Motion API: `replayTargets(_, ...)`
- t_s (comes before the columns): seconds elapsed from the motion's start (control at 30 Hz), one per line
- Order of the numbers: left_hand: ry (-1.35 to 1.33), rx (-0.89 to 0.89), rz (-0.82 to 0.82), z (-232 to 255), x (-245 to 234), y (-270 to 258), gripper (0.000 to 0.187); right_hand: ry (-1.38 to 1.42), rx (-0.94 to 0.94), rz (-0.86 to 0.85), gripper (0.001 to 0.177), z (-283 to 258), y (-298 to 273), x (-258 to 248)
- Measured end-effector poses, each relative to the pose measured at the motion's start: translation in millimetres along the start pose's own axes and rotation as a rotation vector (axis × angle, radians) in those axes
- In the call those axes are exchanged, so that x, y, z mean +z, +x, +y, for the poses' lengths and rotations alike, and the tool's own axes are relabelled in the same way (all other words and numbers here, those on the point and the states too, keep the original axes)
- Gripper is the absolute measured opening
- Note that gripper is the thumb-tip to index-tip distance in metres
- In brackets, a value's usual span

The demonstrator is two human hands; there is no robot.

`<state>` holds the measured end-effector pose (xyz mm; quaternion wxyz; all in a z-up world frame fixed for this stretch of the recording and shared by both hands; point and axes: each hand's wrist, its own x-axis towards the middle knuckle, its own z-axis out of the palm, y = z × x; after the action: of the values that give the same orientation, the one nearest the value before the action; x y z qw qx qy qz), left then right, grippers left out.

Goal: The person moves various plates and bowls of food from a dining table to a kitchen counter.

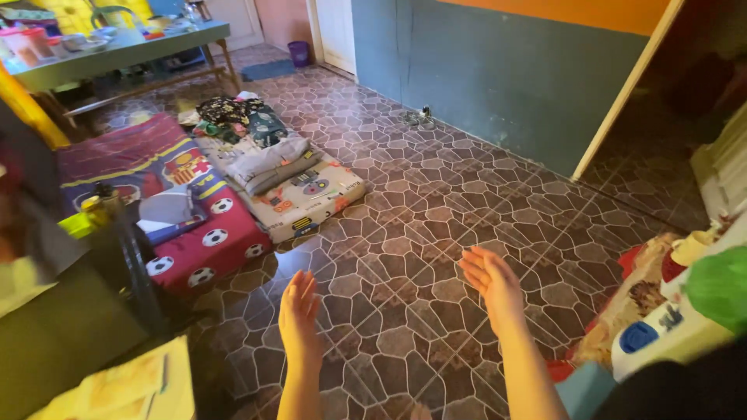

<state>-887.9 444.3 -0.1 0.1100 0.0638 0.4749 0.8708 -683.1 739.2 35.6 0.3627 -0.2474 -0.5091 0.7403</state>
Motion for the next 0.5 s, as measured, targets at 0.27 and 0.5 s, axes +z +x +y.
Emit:
replayTargets(0.27, 0.045, -0.006, -0.077, -67.8, 98.9, 206.2, 0.058, -0.009, -0.096, -0.024, 0.042, -8.9, 213.0, 20.2)
replayTargets(0.5, -0.073, 0.156, -0.233, -91.2, 224.3, 388.6, 0.062, -0.127, -0.179, -0.133, 0.045, -61.4, 411.0, 68.7)
